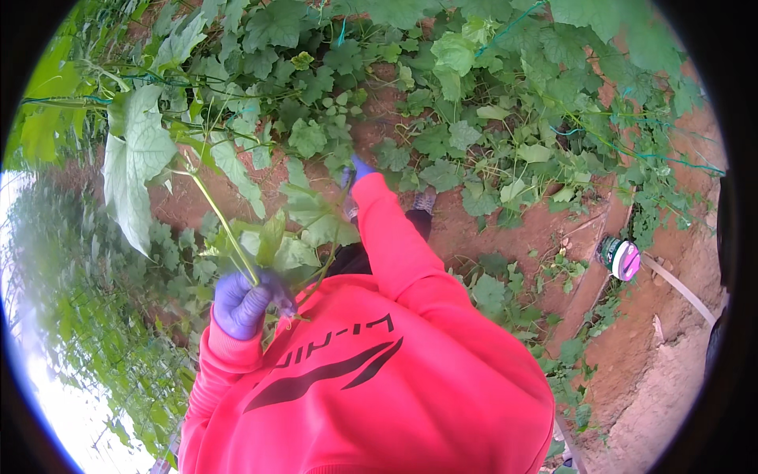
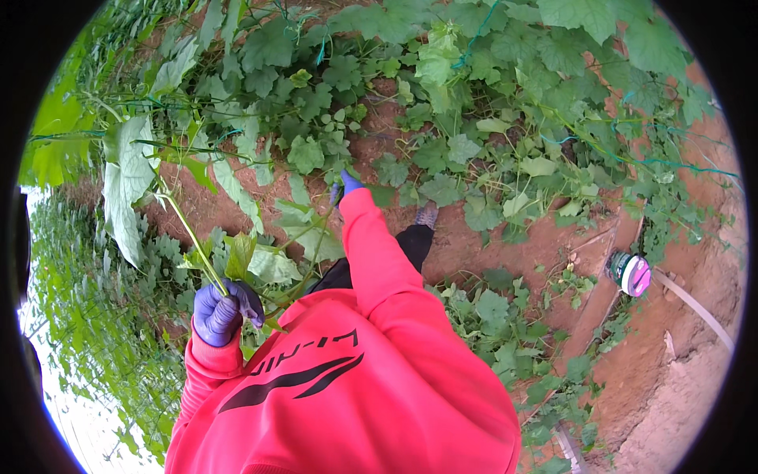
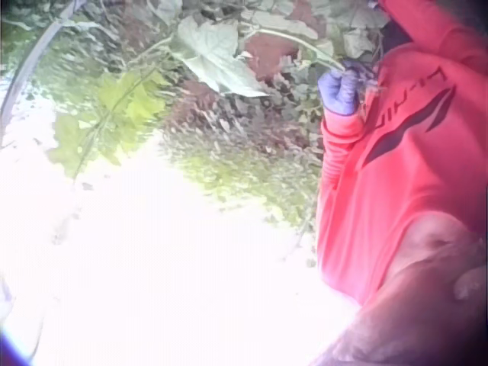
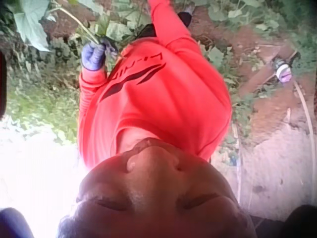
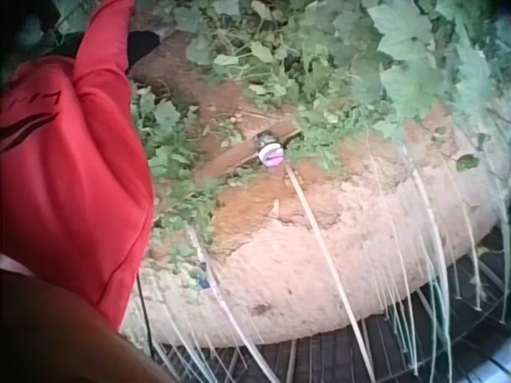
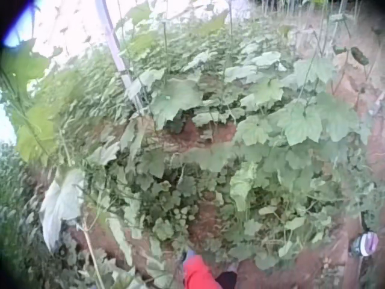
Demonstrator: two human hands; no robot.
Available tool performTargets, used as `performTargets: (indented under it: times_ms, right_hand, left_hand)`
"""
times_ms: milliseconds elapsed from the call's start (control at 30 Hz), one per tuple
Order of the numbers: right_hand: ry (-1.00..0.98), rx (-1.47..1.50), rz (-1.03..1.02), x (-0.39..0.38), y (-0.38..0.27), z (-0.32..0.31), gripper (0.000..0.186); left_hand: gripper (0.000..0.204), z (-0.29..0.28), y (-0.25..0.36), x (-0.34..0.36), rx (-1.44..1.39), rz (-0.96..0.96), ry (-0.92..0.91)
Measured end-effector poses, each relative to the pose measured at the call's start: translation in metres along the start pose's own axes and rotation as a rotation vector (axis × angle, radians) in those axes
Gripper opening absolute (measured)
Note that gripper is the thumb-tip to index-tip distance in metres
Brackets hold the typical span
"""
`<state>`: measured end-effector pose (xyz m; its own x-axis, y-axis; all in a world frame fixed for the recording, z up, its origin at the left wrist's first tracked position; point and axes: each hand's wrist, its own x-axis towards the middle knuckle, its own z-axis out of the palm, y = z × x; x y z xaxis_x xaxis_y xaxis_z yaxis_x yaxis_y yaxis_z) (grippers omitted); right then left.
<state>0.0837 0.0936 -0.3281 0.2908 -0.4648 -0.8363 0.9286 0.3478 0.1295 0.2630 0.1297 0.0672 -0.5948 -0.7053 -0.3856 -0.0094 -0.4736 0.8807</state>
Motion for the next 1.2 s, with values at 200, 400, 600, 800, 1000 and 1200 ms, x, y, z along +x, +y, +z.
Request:
performTargets:
  times_ms: [200, 400, 600, 800, 1000, 1200]
  right_hand:
    - [-0.052, -0.265, -0.33, -0.077, -0.098, 0.024, 0.02]
    - [0.108, -0.616, -0.561, -0.19, -0.151, -0.006, 0.022]
    - [0.114, -0.776, -0.513, -0.253, -0.146, -0.047, 0.024]
    - [0.086, -0.894, -0.406, -0.285, -0.133, -0.052, 0.021]
    - [0.069, -0.987, -0.305, -0.28, -0.094, -0.042, 0.021]
    - [-0.003, -1.105, -0.264, -0.277, -0.078, -0.043, 0.019]
  left_hand:
    - [0.016, -0.025, -0.04, -0.004, 0.245, -0.156, 0.265]
    - [0.016, -0.034, -0.127, -0.004, 0.123, -0.308, 0.214]
    - [0.016, -0.012, -0.178, 0.02, -0.079, -0.483, 0.192]
    - [0.017, -0.003, -0.214, 0.067, 0.058, -0.37, 0.388]
    - [0.02, 0.001, -0.241, 0.157, -0.066, -0.37, 0.521]
    - [0.023, -0.033, -0.316, 0.261, -0.148, -0.609, 0.708]
